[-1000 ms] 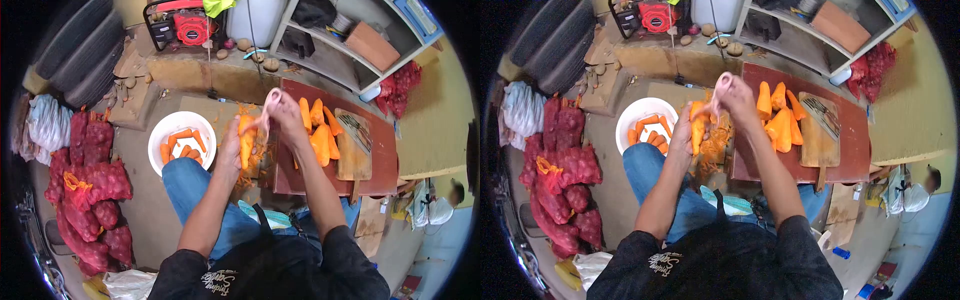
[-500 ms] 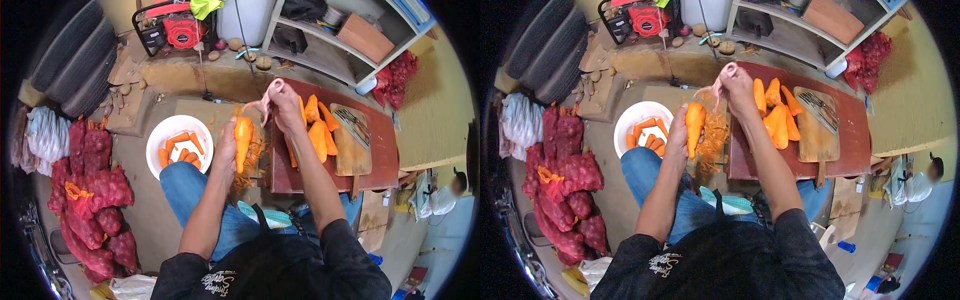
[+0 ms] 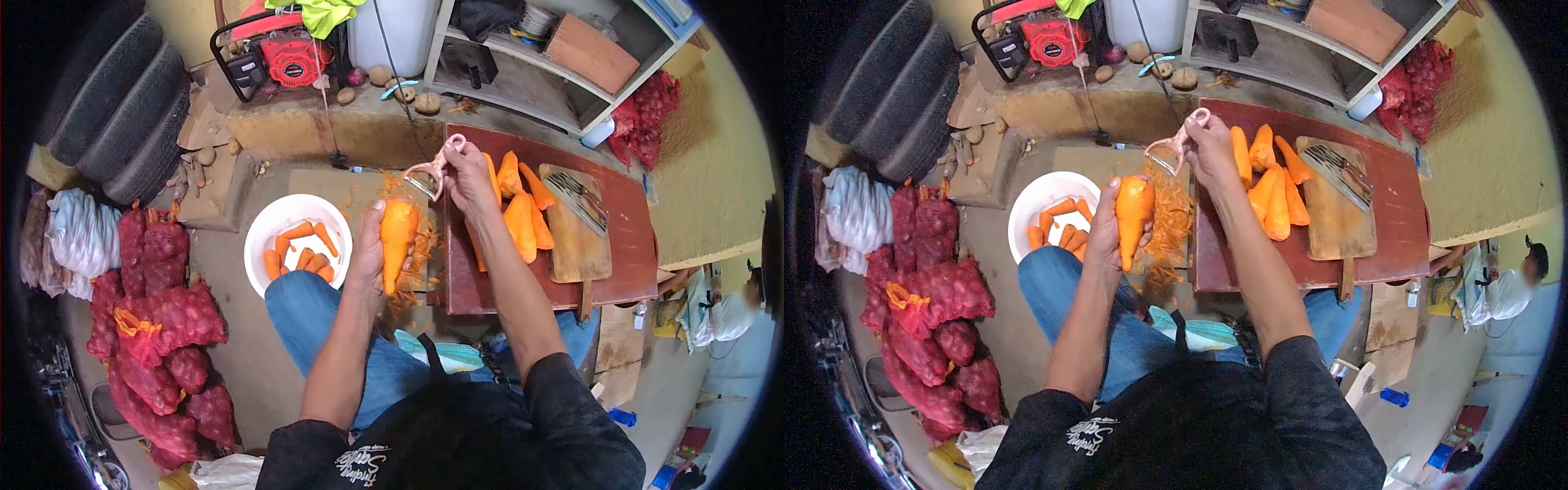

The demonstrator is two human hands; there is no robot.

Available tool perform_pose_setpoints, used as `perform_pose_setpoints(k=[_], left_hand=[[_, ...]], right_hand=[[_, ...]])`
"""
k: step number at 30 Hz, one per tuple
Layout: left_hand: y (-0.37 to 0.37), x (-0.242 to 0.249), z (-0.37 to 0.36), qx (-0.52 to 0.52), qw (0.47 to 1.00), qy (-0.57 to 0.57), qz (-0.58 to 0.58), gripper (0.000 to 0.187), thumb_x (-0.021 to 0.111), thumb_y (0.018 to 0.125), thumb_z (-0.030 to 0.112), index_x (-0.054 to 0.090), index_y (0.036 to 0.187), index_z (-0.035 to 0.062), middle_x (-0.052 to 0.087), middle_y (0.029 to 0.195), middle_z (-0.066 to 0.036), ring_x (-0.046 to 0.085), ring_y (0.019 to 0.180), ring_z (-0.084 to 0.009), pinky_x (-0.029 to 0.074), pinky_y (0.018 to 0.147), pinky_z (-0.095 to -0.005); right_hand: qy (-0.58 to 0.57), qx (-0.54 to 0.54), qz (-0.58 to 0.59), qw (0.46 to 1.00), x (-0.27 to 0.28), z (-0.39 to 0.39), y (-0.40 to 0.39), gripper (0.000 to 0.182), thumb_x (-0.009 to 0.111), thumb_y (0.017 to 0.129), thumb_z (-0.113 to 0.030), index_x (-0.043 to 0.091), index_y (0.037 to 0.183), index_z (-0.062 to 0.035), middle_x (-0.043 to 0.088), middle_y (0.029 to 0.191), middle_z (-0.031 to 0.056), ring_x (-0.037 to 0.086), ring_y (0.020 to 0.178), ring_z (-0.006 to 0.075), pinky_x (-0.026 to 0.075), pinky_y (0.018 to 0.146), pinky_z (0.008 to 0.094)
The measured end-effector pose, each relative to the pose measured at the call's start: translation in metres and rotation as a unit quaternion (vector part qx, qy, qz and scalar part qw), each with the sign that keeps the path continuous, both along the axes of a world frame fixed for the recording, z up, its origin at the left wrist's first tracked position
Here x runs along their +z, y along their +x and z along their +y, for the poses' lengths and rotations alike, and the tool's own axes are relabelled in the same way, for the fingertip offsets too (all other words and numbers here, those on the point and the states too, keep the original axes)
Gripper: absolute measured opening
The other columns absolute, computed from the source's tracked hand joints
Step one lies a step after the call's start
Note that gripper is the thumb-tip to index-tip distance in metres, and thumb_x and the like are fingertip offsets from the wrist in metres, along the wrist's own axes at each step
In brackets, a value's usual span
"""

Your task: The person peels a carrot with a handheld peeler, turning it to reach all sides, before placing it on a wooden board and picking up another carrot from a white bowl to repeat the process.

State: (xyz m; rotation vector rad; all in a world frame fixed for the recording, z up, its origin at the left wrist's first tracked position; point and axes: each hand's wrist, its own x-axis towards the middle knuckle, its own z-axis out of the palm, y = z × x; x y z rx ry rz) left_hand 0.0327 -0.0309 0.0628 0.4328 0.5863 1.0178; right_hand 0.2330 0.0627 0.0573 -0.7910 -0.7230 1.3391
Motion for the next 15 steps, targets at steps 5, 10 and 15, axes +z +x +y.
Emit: perform_pose_setpoints(k=[5, 10, 15], left_hand=[[-0.004, -0.010, 0.009, 0.042, 0.992, -0.073, -0.091, 0.051, 0.051, 0.098, 0.057, 0.060, 0.110, 0.0085, 0.063, 0.084, -0.010, 0.060, 0.059, -0.0193, 0.048, 0.043, -0.0309], [-0.001, -0.009, 0.011, 0.076, 0.993, -0.082, -0.026, 0.049, 0.059, 0.095, 0.057, 0.059, 0.101, 0.0088, 0.059, 0.073, -0.005, 0.061, 0.059, -0.0165, 0.053, 0.047, -0.0309], [0.001, -0.010, 0.008, 0.041, 0.992, -0.108, -0.045, 0.046, 0.060, 0.095, 0.054, 0.059, 0.102, 0.0080, 0.063, 0.076, -0.007, 0.064, 0.060, -0.0170, 0.056, 0.050, -0.0302]], right_hand=[[0.032, 0.054, 0.038, 0.997, 0.033, -0.061, -0.009, 0.015, 0.060, 0.099, -0.014, 0.052, 0.108, -0.0058, 0.060, 0.088, 0.0045, 0.061, 0.076, 0.0130, 0.053, 0.067, 0.0288], [0.042, 0.072, -0.089, 0.993, 0.044, -0.122, -0.036, 0.023, 0.066, 0.096, -0.019, 0.051, 0.107, -0.0058, 0.063, 0.086, 0.0046, 0.063, 0.070, 0.0122, 0.051, 0.061, 0.0252], [0.065, 0.123, -0.084, 0.987, 0.025, -0.120, -0.038, 0.025, 0.067, 0.096, -0.021, 0.052, 0.108, -0.0050, 0.065, 0.086, 0.0050, 0.065, 0.069, 0.0124, 0.051, 0.060, 0.0246]])
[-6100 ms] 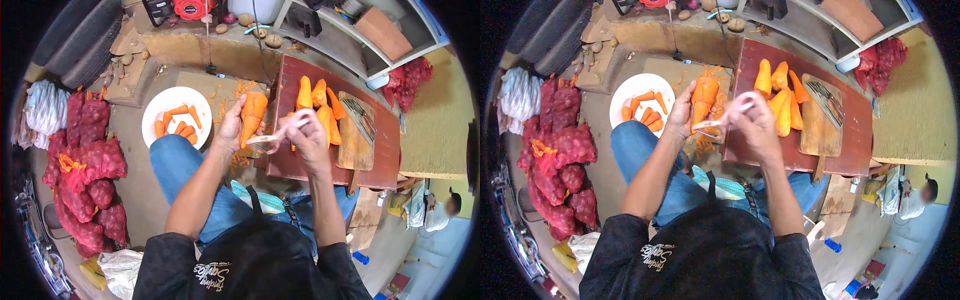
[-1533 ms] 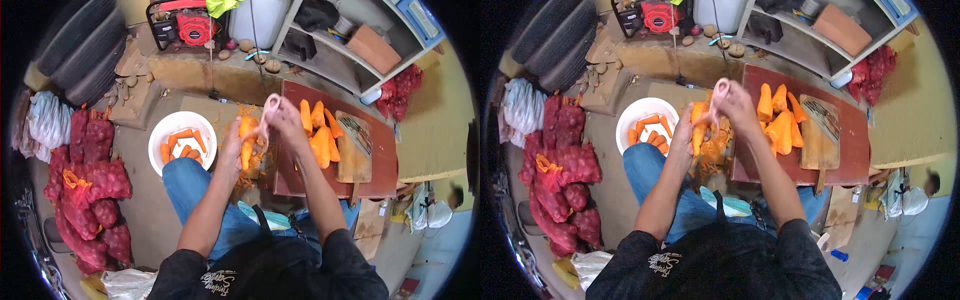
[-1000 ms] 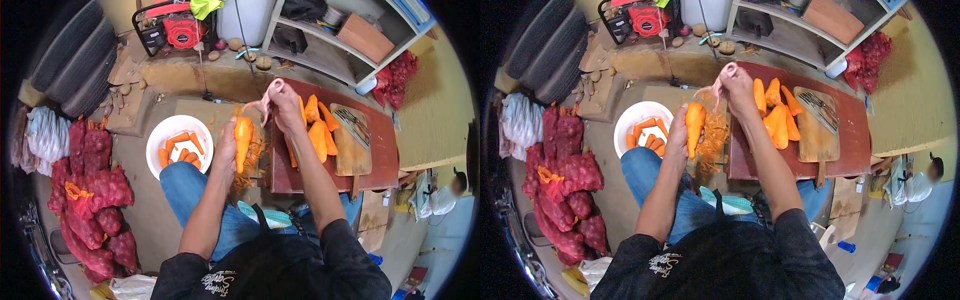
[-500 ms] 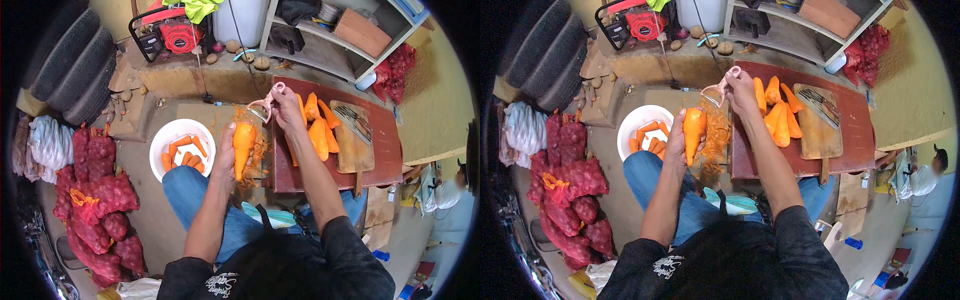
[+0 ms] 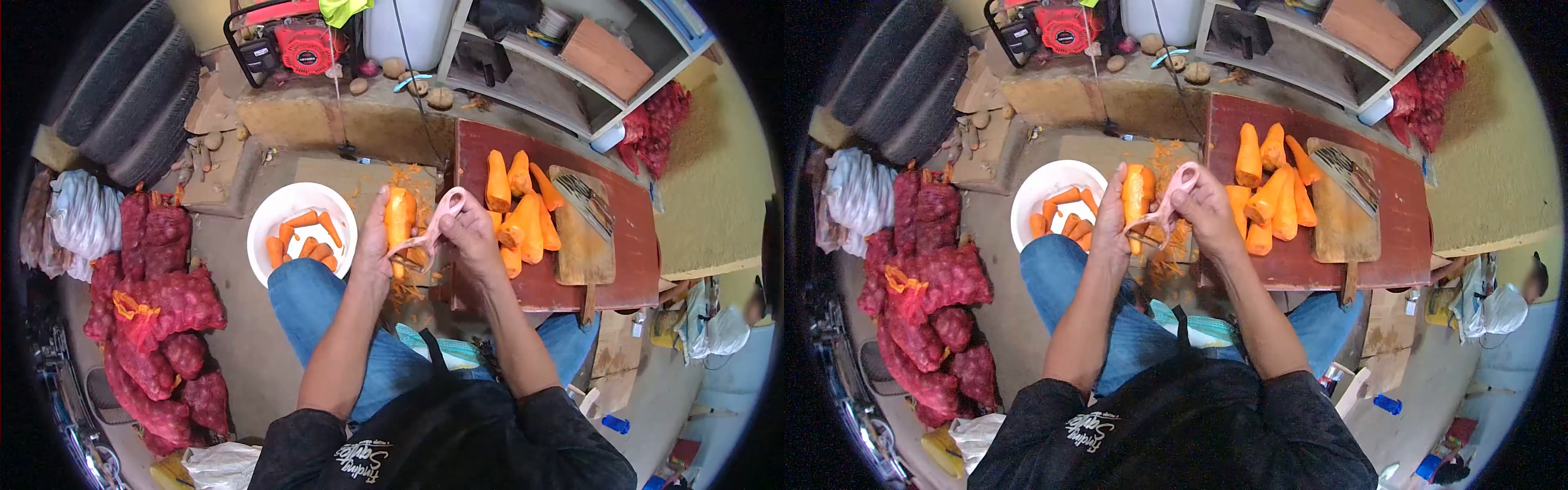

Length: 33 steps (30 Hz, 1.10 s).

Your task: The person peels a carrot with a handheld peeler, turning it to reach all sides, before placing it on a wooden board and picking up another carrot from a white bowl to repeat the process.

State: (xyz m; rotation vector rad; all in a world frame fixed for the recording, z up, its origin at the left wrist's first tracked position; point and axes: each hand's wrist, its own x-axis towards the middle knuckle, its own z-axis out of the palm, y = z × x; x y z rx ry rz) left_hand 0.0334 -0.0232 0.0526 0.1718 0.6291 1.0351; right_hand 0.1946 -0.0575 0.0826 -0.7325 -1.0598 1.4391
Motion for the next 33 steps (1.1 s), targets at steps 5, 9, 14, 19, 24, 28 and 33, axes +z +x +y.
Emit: perform_pose_setpoints(k=[5, 9, 14, 19, 24, 28, 33], left_hand=[[0.001, -0.012, 0.002, 0.014, 0.999, 0.018, -0.047, 0.048, 0.059, 0.096, 0.053, 0.061, 0.106, 0.0063, 0.067, 0.081, -0.011, 0.064, 0.057, -0.0191, 0.053, 0.047, -0.0290], [-0.006, -0.005, -0.007, -0.061, 0.996, 0.054, -0.031, 0.050, 0.059, 0.095, 0.055, 0.061, 0.107, 0.0068, 0.065, 0.079, -0.009, 0.063, 0.056, -0.0173, 0.051, 0.045, -0.0261], [0.000, 0.007, -0.007, -0.032, 0.998, 0.047, 0.035, 0.049, 0.057, 0.096, 0.056, 0.061, 0.105, 0.0077, 0.062, 0.074, -0.007, 0.059, 0.052, -0.0151, 0.048, 0.044, -0.0232], [0.006, 0.006, 0.003, 0.027, 0.998, 0.046, 0.032, 0.044, 0.054, 0.099, 0.052, 0.060, 0.105, 0.0084, 0.062, 0.073, -0.005, 0.059, 0.053, -0.0129, 0.048, 0.043, -0.0222], [0.011, 0.004, -0.001, -0.033, 0.997, 0.065, 0.015, 0.043, 0.054, 0.099, 0.050, 0.061, 0.105, 0.0078, 0.064, 0.072, -0.005, 0.060, 0.049, -0.0142, 0.050, 0.042, -0.0249], [0.006, 0.006, 0.007, -0.018, 0.997, 0.069, 0.014, 0.045, 0.054, 0.099, 0.051, 0.061, 0.105, 0.0074, 0.065, 0.072, -0.006, 0.060, 0.047, -0.0152, 0.050, 0.041, -0.0249], [0.006, 0.003, 0.005, -0.030, 0.997, 0.068, 0.005, 0.048, 0.054, 0.098, 0.054, 0.061, 0.105, 0.0067, 0.065, 0.072, -0.008, 0.059, 0.047, -0.0178, 0.047, 0.041, -0.0264]], right_hand=[[0.023, -0.029, -0.009, 0.999, 0.000, 0.039, 0.007, 0.023, 0.066, 0.097, -0.024, 0.052, 0.103, -0.0074, 0.063, 0.089, 0.0028, 0.062, 0.078, 0.0103, 0.051, 0.068, 0.0257], [0.063, -0.110, 0.007, 0.992, 0.001, 0.102, 0.026, 0.020, 0.063, 0.099, -0.023, 0.051, 0.101, -0.0075, 0.063, 0.083, 0.0038, 0.062, 0.070, 0.0113, 0.051, 0.063, 0.0250], [0.033, -0.125, -0.034, 0.991, 0.024, 0.102, 0.042, 0.015, 0.062, 0.099, -0.018, 0.051, 0.100, -0.0074, 0.063, 0.081, 0.0041, 0.060, 0.065, 0.0117, 0.050, 0.060, 0.0247], [-0.015, -0.043, 0.020, 0.999, 0.027, 0.047, 0.011, 0.014, 0.066, 0.095, -0.014, 0.056, 0.103, -0.0072, 0.061, 0.085, 0.0010, 0.062, 0.073, 0.0107, 0.051, 0.067, 0.0255], [-0.035, -0.062, 0.089, 0.993, 0.001, 0.080, 0.015, 0.015, 0.068, 0.095, -0.016, 0.059, 0.101, -0.0067, 0.063, 0.084, 0.0002, 0.061, 0.070, 0.0093, 0.051, 0.066, 0.0247], [-0.059, -0.070, 0.103, 0.990, -0.004, 0.086, 0.006, 0.017, 0.070, 0.094, -0.019, 0.058, 0.099, -0.0076, 0.062, 0.081, -0.0006, 0.060, 0.067, 0.0093, 0.051, 0.064, 0.0247], [-0.053, -0.068, 0.108, 0.990, -0.007, 0.089, 0.006, 0.020, 0.068, 0.095, -0.023, 0.055, 0.098, -0.0075, 0.060, 0.081, 0.0019, 0.059, 0.063, 0.0118, 0.050, 0.057, 0.0256]])
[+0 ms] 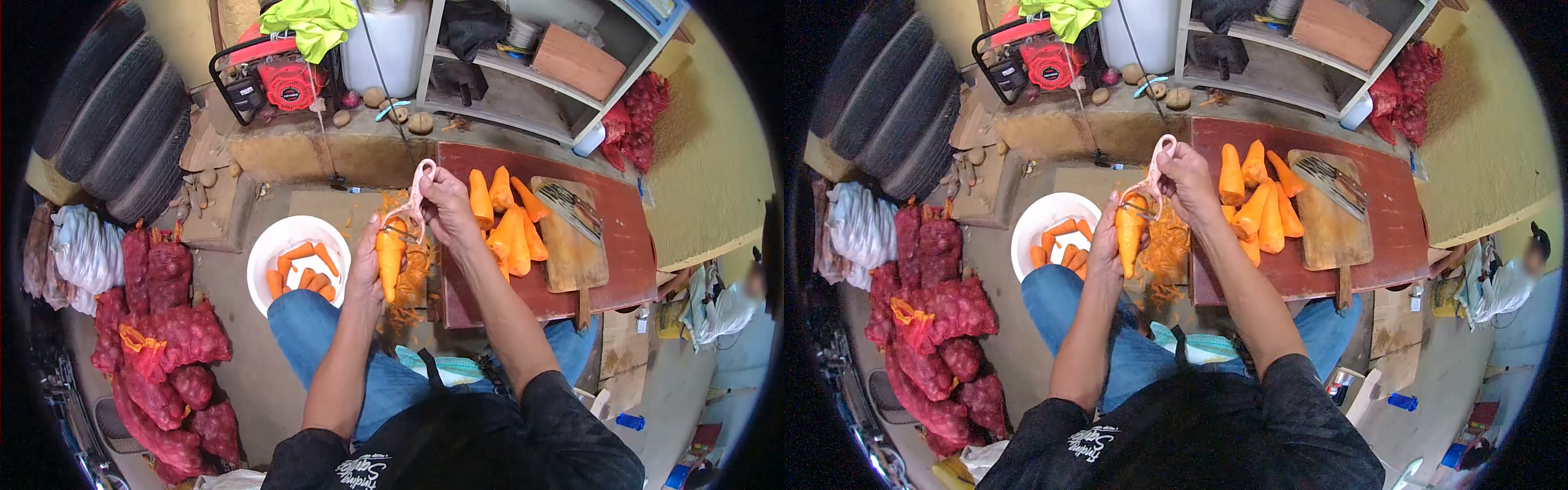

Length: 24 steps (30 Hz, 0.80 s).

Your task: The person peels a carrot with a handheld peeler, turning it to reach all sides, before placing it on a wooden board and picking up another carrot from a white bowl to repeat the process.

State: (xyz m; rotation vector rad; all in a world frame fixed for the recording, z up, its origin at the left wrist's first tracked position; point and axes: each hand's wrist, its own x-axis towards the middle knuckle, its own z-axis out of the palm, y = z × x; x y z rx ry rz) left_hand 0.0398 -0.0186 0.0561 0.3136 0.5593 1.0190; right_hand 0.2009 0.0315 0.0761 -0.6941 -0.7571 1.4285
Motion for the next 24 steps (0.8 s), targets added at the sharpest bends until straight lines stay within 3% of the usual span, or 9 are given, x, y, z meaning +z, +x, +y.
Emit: perform_pose_setpoints(k=[4, 5, 7, 11, 12, 14, 17, 20, 24], left_hand=[[-0.003, -0.009, 0.001, -0.045, 0.998, -0.012, -0.036, 0.051, 0.053, 0.098, 0.056, 0.061, 0.108, 0.0063, 0.064, 0.074, -0.011, 0.057, 0.049, -0.0202, 0.044, 0.043, -0.0282], [-0.003, -0.012, -0.002, -0.039, 0.998, -0.008, -0.038, 0.052, 0.053, 0.098, 0.056, 0.061, 0.109, 0.0063, 0.063, 0.075, -0.012, 0.056, 0.049, -0.0203, 0.044, 0.044, -0.0282], [-0.006, 0.003, -0.014, -0.033, 0.999, -0.010, -0.038, 0.052, 0.053, 0.098, 0.056, 0.060, 0.113, 0.0064, 0.063, 0.078, -0.013, 0.054, 0.049, -0.0205, 0.043, 0.046, -0.0284], [-0.005, -0.005, -0.009, -0.004, 1.000, 0.003, 0.004, 0.051, 0.054, 0.098, 0.056, 0.058, 0.120, 0.0096, 0.063, 0.083, -0.010, 0.059, 0.060, -0.0192, 0.045, 0.047, -0.0289], [-0.003, -0.002, -0.009, 0.017, 1.000, -0.010, 0.003, 0.050, 0.054, 0.098, 0.055, 0.058, 0.120, 0.0102, 0.062, 0.083, -0.010, 0.060, 0.062, -0.0187, 0.046, 0.047, -0.0292], [0.003, 0.008, -0.007, 0.054, 0.998, -0.035, 0.006, 0.048, 0.055, 0.098, 0.053, 0.057, 0.120, 0.0114, 0.061, 0.083, -0.009, 0.061, 0.065, -0.0178, 0.047, 0.048, -0.0300], [0.001, -0.002, -0.002, 0.075, 0.996, -0.033, 0.017, 0.046, 0.058, 0.096, 0.053, 0.059, 0.112, 0.0097, 0.061, 0.082, -0.009, 0.060, 0.061, -0.0173, 0.050, 0.048, -0.0308], [-0.007, -0.021, 0.004, 0.031, 0.996, -0.076, -0.030, 0.048, 0.061, 0.093, 0.056, 0.061, 0.101, 0.0082, 0.062, 0.078, -0.008, 0.060, 0.059, -0.0173, 0.051, 0.046, -0.0297], [-0.007, -0.011, 0.002, 0.012, 0.997, -0.079, -0.003, 0.047, 0.062, 0.091, 0.058, 0.061, 0.097, 0.0113, 0.061, 0.074, -0.006, 0.061, 0.059, -0.0175, 0.052, 0.048, -0.0298]], right_hand=[[-0.024, 0.009, 0.041, 0.999, 0.004, 0.009, 0.011, 0.017, 0.063, 0.098, -0.020, 0.054, 0.100, -0.0063, 0.059, 0.080, 0.0057, 0.060, 0.060, 0.0161, 0.051, 0.054, 0.0291], [-0.023, -0.033, 0.051, 0.998, -0.003, 0.022, 0.022, 0.013, 0.059, 0.100, -0.018, 0.053, 0.101, -0.0058, 0.059, 0.079, 0.0071, 0.060, 0.059, 0.0188, 0.052, 0.053, 0.0315], [-0.008, -0.076, 0.022, 0.997, -0.014, 0.037, 0.048, 0.015, 0.062, 0.099, -0.019, 0.052, 0.101, -0.0080, 0.061, 0.082, 0.0066, 0.062, 0.062, 0.0182, 0.054, 0.053, 0.0345], [-0.029, -0.098, -0.020, 0.995, 0.013, 0.011, 0.044, 0.010, 0.057, 0.101, -0.013, 0.050, 0.099, -0.0057, 0.058, 0.082, 0.0061, 0.061, 0.065, 0.0163, 0.053, 0.054, 0.0324], [-0.001, -0.043, -0.033, 0.999, 0.018, -0.005, 0.041, 0.013, 0.060, 0.099, -0.014, 0.051, 0.102, -0.0055, 0.058, 0.083, 0.0046, 0.061, 0.067, 0.0147, 0.054, 0.059, 0.0322], [-0.001, -0.042, 0.001, 0.999, 0.020, -0.035, 0.025, 0.018, 0.062, 0.098, -0.016, 0.051, 0.107, -0.0058, 0.059, 0.085, 0.0043, 0.061, 0.067, 0.0138, 0.054, 0.061, 0.0294], [0.023, -0.020, -0.064, 0.997, 0.013, -0.074, 0.008, 0.022, 0.064, 0.098, -0.019, 0.051, 0.109, -0.0059, 0.062, 0.086, 0.0038, 0.062, 0.068, 0.0125, 0.052, 0.063, 0.0257], [0.032, 0.047, -0.070, 0.996, 0.006, -0.099, -0.003, 0.024, 0.064, 0.098, -0.023, 0.051, 0.108, -0.0057, 0.064, 0.085, 0.0039, 0.065, 0.070, 0.0116, 0.051, 0.062, 0.0239], [0.048, 0.070, -0.083, 0.993, 0.004, -0.098, -0.006, 0.026, 0.065, 0.098, -0.025, 0.052, 0.111, -0.0056, 0.064, 0.083, 0.0036, 0.064, 0.068, 0.0108, 0.051, 0.061, 0.0237]])
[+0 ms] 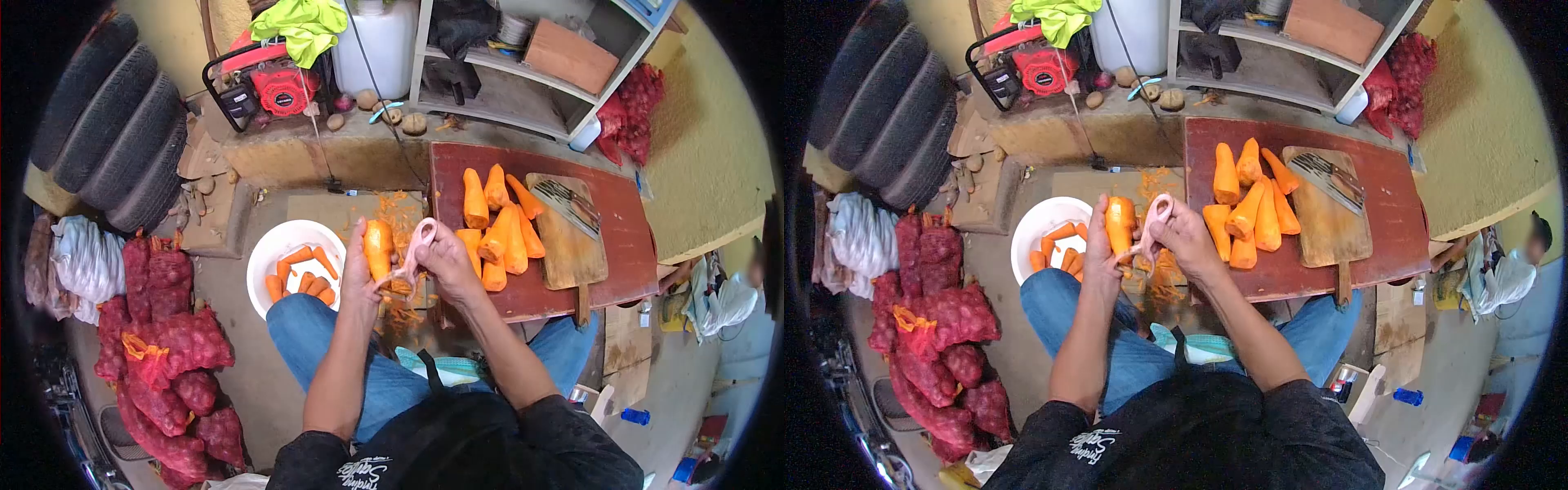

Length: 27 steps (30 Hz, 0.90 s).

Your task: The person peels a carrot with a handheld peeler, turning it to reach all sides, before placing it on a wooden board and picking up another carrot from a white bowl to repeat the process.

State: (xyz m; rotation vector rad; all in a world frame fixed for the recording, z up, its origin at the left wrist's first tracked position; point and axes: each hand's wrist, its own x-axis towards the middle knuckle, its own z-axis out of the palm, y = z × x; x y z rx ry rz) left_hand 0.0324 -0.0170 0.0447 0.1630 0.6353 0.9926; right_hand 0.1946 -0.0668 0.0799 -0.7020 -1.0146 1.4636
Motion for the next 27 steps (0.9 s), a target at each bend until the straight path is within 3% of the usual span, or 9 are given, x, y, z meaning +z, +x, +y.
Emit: perform_pose_setpoints(k=[2, 4, 7, 9, 11, 19, 22, 27], left_hand=[[0.014, 0.026, -0.008, 0.035, 0.997, -0.056, 0.036, 0.048, 0.061, 0.091, 0.059, 0.063, 0.091, 0.0109, 0.061, 0.070, -0.007, 0.062, 0.056, -0.0182, 0.050, 0.042, -0.0281], [0.012, 0.018, -0.004, -0.008, 0.999, -0.045, -0.005, 0.048, 0.059, 0.091, 0.060, 0.063, 0.091, 0.0116, 0.061, 0.069, -0.007, 0.061, 0.053, -0.0185, 0.049, 0.041, -0.0285], [0.007, 0.002, -0.003, -0.028, 0.998, -0.021, -0.050, 0.051, 0.057, 0.092, 0.061, 0.062, 0.095, 0.0104, 0.061, 0.068, -0.009, 0.059, 0.049, -0.0199, 0.045, 0.039, -0.0292], [0.002, -0.003, -0.006, -0.052, 0.998, -0.004, -0.045, 0.051, 0.057, 0.092, 0.061, 0.062, 0.097, 0.0097, 0.061, 0.068, -0.009, 0.058, 0.049, -0.0203, 0.045, 0.039, -0.0295], [0.002, -0.003, -0.012, -0.040, 0.999, 0.011, -0.015, 0.049, 0.056, 0.094, 0.057, 0.061, 0.100, 0.0089, 0.062, 0.072, -0.009, 0.059, 0.053, -0.0196, 0.046, 0.041, -0.0288], [0.009, -0.006, 0.004, 0.063, 0.995, 0.054, 0.051, 0.043, 0.057, 0.098, 0.050, 0.059, 0.104, 0.0080, 0.064, 0.083, -0.007, 0.062, 0.061, -0.0185, 0.050, 0.045, -0.0280], [0.010, -0.006, 0.002, 0.035, 0.998, 0.039, 0.043, 0.042, 0.055, 0.099, 0.050, 0.060, 0.107, 0.0089, 0.066, 0.085, -0.013, 0.068, 0.068, -0.0238, 0.058, 0.052, -0.0322], [0.011, -0.014, 0.000, -0.011, 0.999, 0.039, -0.002, 0.045, 0.056, 0.099, 0.049, 0.061, 0.106, 0.0046, 0.067, 0.085, -0.014, 0.069, 0.069, -0.0244, 0.060, 0.057, -0.0344]], right_hand=[[0.013, -0.020, -0.004, 1.000, -0.002, 0.014, 0.005, 0.026, 0.065, 0.097, -0.026, 0.052, 0.109, -0.0059, 0.064, 0.082, 0.0030, 0.064, 0.068, 0.0106, 0.050, 0.061, 0.0233], [0.025, -0.022, 0.004, 0.999, 0.001, 0.033, 0.008, 0.025, 0.067, 0.097, -0.026, 0.052, 0.105, -0.0070, 0.062, 0.082, 0.0020, 0.062, 0.068, 0.0100, 0.049, 0.060, 0.0232], [0.065, -0.125, 0.028, 0.990, 0.002, 0.073, 0.014, 0.023, 0.065, 0.098, -0.025, 0.051, 0.103, -0.0073, 0.060, 0.082, 0.0017, 0.059, 0.069, 0.0097, 0.048, 0.059, 0.0237], [0.095, -0.191, -0.068, 0.975, 0.001, 0.100, 0.034, 0.027, 0.067, 0.097, -0.030, 0.053, 0.103, -0.0076, 0.061, 0.084, 0.0020, 0.061, 0.075, 0.0105, 0.051, 0.072, 0.0262], [0.042, -0.204, -0.060, 0.976, 0.003, 0.111, 0.045, 0.024, 0.065, 0.098, -0.027, 0.053, 0.104, -0.0076, 0.062, 0.084, 0.0024, 0.062, 0.069, 0.0119, 0.051, 0.068, 0.0261], [-0.014, -0.059, 0.027, 0.998, 0.007, 0.027, 0.026, 0.021, 0.068, 0.095, -0.021, 0.055, 0.104, -0.0074, 0.064, 0.086, 0.0032, 0.064, 0.073, 0.0112, 0.053, 0.064, 0.0253], [-0.071, -0.035, 0.038, 0.996, 0.010, -0.007, 0.014, 0.022, 0.069, 0.094, -0.023, 0.056, 0.104, -0.0080, 0.065, 0.088, 0.0033, 0.065, 0.074, 0.0113, 0.053, 0.065, 0.0249], [-0.054, -0.002, 0.047, 0.997, -0.004, -0.006, 0.012, 0.024, 0.069, 0.094, -0.025, 0.056, 0.103, -0.0078, 0.066, 0.087, 0.0032, 0.066, 0.074, 0.0113, 0.053, 0.065, 0.0247]])
